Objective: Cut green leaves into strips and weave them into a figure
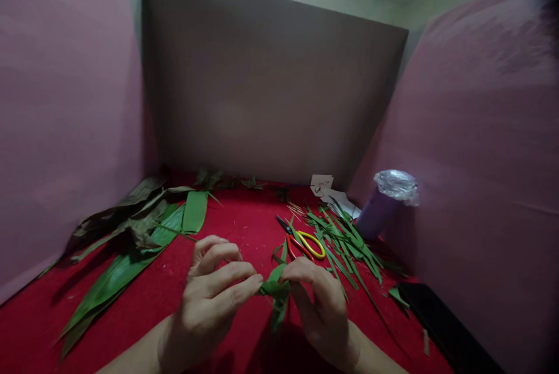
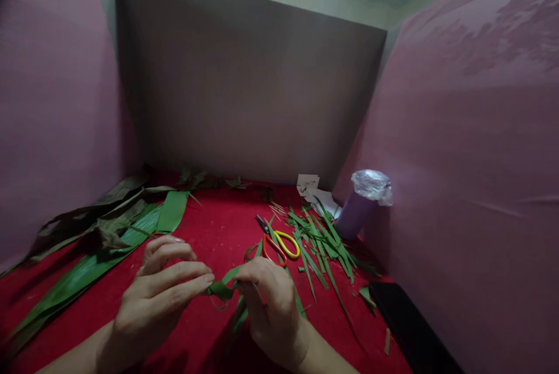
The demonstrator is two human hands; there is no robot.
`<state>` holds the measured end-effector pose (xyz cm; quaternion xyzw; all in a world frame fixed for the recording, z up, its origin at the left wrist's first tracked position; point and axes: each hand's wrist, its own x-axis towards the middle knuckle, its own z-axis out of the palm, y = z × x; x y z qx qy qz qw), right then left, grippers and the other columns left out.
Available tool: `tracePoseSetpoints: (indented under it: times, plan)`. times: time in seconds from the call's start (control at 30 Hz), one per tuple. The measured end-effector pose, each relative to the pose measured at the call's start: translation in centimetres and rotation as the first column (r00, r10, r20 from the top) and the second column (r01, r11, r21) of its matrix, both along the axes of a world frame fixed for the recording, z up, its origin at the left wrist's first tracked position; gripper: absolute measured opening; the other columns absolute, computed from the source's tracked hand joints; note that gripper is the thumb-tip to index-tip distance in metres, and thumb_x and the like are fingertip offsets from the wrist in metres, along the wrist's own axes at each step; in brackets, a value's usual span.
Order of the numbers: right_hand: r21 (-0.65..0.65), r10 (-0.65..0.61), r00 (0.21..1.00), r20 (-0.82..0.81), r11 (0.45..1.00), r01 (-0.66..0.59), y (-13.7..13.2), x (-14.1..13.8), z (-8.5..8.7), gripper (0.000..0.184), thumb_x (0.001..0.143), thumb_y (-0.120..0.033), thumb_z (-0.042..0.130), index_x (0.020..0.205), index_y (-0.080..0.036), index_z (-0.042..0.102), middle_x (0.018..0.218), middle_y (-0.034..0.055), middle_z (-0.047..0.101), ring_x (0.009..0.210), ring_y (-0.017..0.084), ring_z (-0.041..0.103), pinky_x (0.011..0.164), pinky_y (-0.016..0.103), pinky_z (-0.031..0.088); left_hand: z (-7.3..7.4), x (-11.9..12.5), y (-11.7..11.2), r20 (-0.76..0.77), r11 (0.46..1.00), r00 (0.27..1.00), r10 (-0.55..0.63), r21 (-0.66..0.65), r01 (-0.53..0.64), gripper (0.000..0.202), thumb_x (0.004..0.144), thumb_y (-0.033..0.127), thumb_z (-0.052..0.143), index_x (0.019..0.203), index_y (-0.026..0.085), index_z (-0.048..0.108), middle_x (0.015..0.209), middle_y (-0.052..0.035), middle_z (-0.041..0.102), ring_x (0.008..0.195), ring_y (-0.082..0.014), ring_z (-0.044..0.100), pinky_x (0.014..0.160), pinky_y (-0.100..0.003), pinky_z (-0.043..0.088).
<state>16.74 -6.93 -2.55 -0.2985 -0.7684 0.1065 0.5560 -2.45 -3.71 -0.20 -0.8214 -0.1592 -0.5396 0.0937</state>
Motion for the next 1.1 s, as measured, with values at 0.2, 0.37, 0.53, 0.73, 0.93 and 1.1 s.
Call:
tracePoseSetpoints:
  times: [0.2, 0.37, 0.53, 0.73, 0.93, 1.1]
  plan:
    - [0.077, -0.011, 1.000, 0.018, 0.997, 0.010, -0.25, -0.04, 0.28, 0.027, 0.082, -0.001, 0.050, 0.099, -0.021, 0.056, 0.076, 0.0033, 0.061, 0.069, 0.016, 0.057, 0.063, 0.029, 0.044, 0.02, -0.16, 0.05, -0.084, 0.998, 0.996, -0.025, 0.063, 0.031, 0.018, 0.085, 0.013, 0.051, 0.086, 0.018, 0.068, 0.075, -0.0008, 0.069, 0.079, -0.0178, 0.050, 0.078, -0.042, 0.036]
    - [-0.066, -0.078, 0.996, -0.032, 0.995, 0.076, -0.33, -0.18, 0.03, 0.021, 0.084, -0.005, 0.049, 0.094, -0.022, 0.054, 0.069, 0.0005, 0.056, 0.058, 0.013, 0.051, 0.054, 0.026, 0.041, -0.18, -0.02, -0.01, -0.103, 0.998, 0.994, -0.032, 0.054, 0.038, 0.019, 0.086, 0.013, 0.049, 0.085, 0.018, 0.067, 0.074, -0.0011, 0.069, 0.079, -0.0180, 0.051, 0.079, -0.042, 0.037]
    - [0.042, 0.010, 0.997, 0.078, 0.999, -0.013, -0.51, -0.09, 0.00, 0.027, 0.081, -0.001, 0.047, 0.098, -0.020, 0.054, 0.077, 0.0044, 0.061, 0.069, 0.016, 0.056, 0.063, 0.029, 0.044, -0.18, -0.15, 0.12, -0.084, 0.998, 0.996, -0.014, 0.054, 0.018, 0.018, 0.086, 0.014, 0.050, 0.084, 0.020, 0.067, 0.076, 0.0002, 0.070, 0.077, -0.0170, 0.052, 0.078, -0.041, 0.037]
    - [0.087, 0.072, 0.992, 0.108, 0.993, -0.081, -0.77, -0.23, 0.23, 0.037, 0.079, 0.002, 0.042, 0.105, -0.020, 0.056, 0.088, 0.0076, 0.059, 0.075, 0.017, 0.056, 0.065, 0.030, 0.047, 0.14, -0.15, -0.10, -0.084, 0.996, 0.996, -0.002, 0.086, 0.009, 0.018, 0.086, 0.014, 0.050, 0.084, 0.019, 0.067, 0.075, 0.0004, 0.070, 0.077, -0.0166, 0.053, 0.079, -0.041, 0.038]
    - [-0.015, 0.031, 1.000, -0.003, 0.999, -0.031, -0.71, -0.68, 0.16, 0.025, 0.082, -0.001, 0.049, 0.095, -0.020, 0.057, 0.074, 0.0027, 0.061, 0.068, 0.015, 0.056, 0.063, 0.028, 0.046, 0.03, -0.18, -0.04, -0.119, 0.996, 0.993, -0.004, 0.087, 0.015, 0.019, 0.086, 0.012, 0.049, 0.085, 0.019, 0.067, 0.077, 0.0005, 0.070, 0.080, -0.0168, 0.051, 0.080, -0.041, 0.037]
    - [-0.002, 0.096, 0.995, -0.012, 0.995, -0.096, -0.93, -0.67, 0.25, 0.035, 0.081, 0.004, 0.045, 0.104, -0.020, 0.056, 0.086, 0.0054, 0.062, 0.077, 0.015, 0.059, 0.065, 0.027, 0.048, -0.01, -0.31, 0.02, -0.098, 0.996, 0.995, -0.016, 0.081, 0.024, 0.017, 0.085, 0.011, 0.051, 0.084, 0.018, 0.067, 0.077, -0.0008, 0.070, 0.079, -0.0174, 0.051, 0.080, -0.042, 0.037]
